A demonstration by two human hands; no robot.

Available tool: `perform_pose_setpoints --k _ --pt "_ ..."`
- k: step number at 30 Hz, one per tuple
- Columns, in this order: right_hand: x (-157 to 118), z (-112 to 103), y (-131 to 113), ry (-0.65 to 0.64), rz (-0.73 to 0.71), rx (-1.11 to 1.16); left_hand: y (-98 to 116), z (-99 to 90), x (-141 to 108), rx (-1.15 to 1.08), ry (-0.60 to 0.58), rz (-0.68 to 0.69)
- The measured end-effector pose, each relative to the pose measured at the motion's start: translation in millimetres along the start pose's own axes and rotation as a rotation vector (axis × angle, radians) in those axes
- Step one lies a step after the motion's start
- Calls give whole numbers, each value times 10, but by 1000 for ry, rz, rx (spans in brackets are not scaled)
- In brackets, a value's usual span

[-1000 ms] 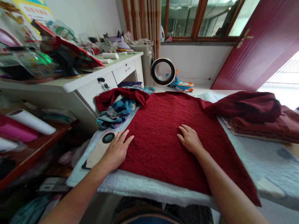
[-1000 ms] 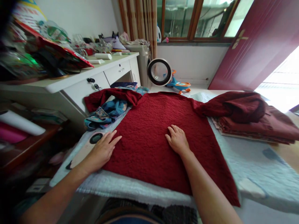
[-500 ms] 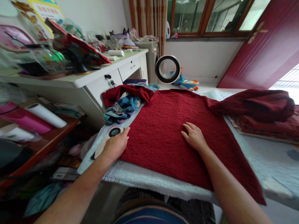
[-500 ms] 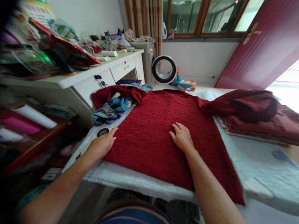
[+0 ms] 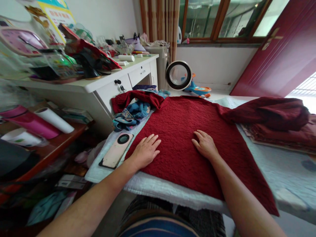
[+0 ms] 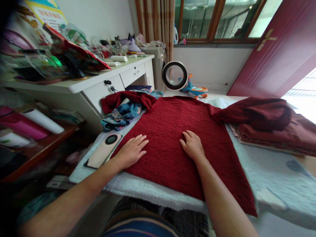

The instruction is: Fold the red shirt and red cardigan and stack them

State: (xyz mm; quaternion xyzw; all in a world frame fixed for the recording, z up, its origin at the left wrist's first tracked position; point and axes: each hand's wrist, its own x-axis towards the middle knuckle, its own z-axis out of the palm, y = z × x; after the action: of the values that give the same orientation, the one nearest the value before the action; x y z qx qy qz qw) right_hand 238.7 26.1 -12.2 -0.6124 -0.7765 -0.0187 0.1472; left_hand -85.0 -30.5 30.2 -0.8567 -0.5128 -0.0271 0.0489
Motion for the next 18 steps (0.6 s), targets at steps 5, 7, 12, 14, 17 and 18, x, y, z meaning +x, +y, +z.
perform_pose_setpoints --k 5,7,12,14,17,18 --pt "6 -18 -10 -16 -4 1 56 -137 82 33 -154 -219" --pt "9 -24 -20 -23 3 2 125 -259 220 51 -186 -236" --pt "11 -39 -47 -31 30 10 550 -333 916 -66 -14 59" --pt "8 -49 -53 -33 30 18 746 -258 1259 -111 -6 118" --pt "1 -71 -60 -42 36 33 937 -75 1706 -194 13 165" --pt "-1 -80 -63 -46 40 36 963 0 1818 -222 23 154"
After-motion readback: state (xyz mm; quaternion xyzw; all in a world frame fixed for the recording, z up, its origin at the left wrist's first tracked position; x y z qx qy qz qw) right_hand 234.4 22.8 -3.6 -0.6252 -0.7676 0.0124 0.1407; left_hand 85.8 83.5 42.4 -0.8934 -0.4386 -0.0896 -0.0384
